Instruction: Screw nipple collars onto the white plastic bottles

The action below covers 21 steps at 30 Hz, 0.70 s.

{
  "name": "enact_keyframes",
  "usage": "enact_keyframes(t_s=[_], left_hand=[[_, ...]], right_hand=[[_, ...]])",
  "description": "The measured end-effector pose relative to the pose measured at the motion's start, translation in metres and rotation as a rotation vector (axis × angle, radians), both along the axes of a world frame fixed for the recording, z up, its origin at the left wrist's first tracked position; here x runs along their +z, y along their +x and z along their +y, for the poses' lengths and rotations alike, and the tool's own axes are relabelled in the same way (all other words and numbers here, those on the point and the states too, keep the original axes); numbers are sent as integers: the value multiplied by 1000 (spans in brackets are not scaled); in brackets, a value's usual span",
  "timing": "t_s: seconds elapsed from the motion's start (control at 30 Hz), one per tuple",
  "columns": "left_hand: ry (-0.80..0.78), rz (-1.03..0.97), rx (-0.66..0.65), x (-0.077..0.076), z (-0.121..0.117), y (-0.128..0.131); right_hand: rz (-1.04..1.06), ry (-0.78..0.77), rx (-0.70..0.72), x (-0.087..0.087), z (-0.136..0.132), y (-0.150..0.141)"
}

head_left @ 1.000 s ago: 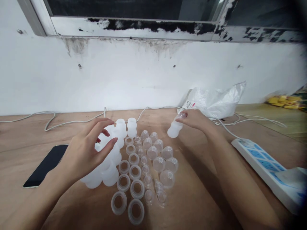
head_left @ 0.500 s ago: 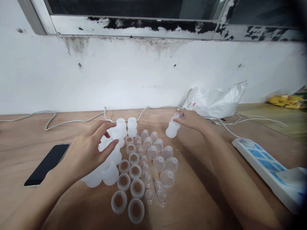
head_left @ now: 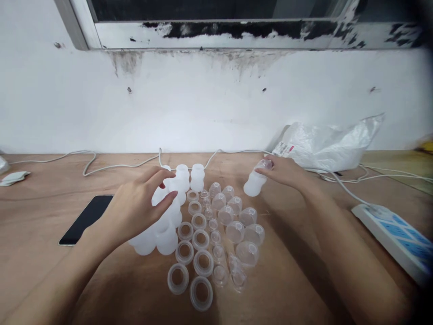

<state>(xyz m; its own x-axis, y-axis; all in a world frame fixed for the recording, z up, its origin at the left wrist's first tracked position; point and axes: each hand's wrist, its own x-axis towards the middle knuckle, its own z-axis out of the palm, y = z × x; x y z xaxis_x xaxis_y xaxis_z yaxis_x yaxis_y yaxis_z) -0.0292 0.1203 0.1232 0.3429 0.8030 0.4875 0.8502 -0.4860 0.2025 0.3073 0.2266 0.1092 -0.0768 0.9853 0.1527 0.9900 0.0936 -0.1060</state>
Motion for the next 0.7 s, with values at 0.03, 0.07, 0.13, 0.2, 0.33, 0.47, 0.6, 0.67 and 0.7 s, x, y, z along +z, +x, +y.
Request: enact_keyframes(t_s=[0.03,0.07,0.13,0.2,0.33,0.47,0.6,0.67,0.7], left_hand=[[-7,5,9,1,0,-1],[-16,11,18,1,0,-2],[-45,32,22,2,0,-5],[-69,63,14,4,0,-9],[-115,189,10,8,-3,-18],[-123,245,-6,11,-7,-20],[-119,228,-25,10,-8,-19],[-84,215,-32,9,-10,-18],[-50,205,-46,9,-13,-16]], right_hand=[[1,-1,-8,-1,1,0],[2,-2,-16,-2,2,0],[0,-5,-32,-5,5,1],[-3,-7,-54,-7,8,3],[-7,-18,-66,-9,10,5],[6,-38,-77,-9,8,6],[8,8,-77,-3,1,4],[-22,65,-75,5,-10,-2],[-36,103,-56,11,-18,-8]])
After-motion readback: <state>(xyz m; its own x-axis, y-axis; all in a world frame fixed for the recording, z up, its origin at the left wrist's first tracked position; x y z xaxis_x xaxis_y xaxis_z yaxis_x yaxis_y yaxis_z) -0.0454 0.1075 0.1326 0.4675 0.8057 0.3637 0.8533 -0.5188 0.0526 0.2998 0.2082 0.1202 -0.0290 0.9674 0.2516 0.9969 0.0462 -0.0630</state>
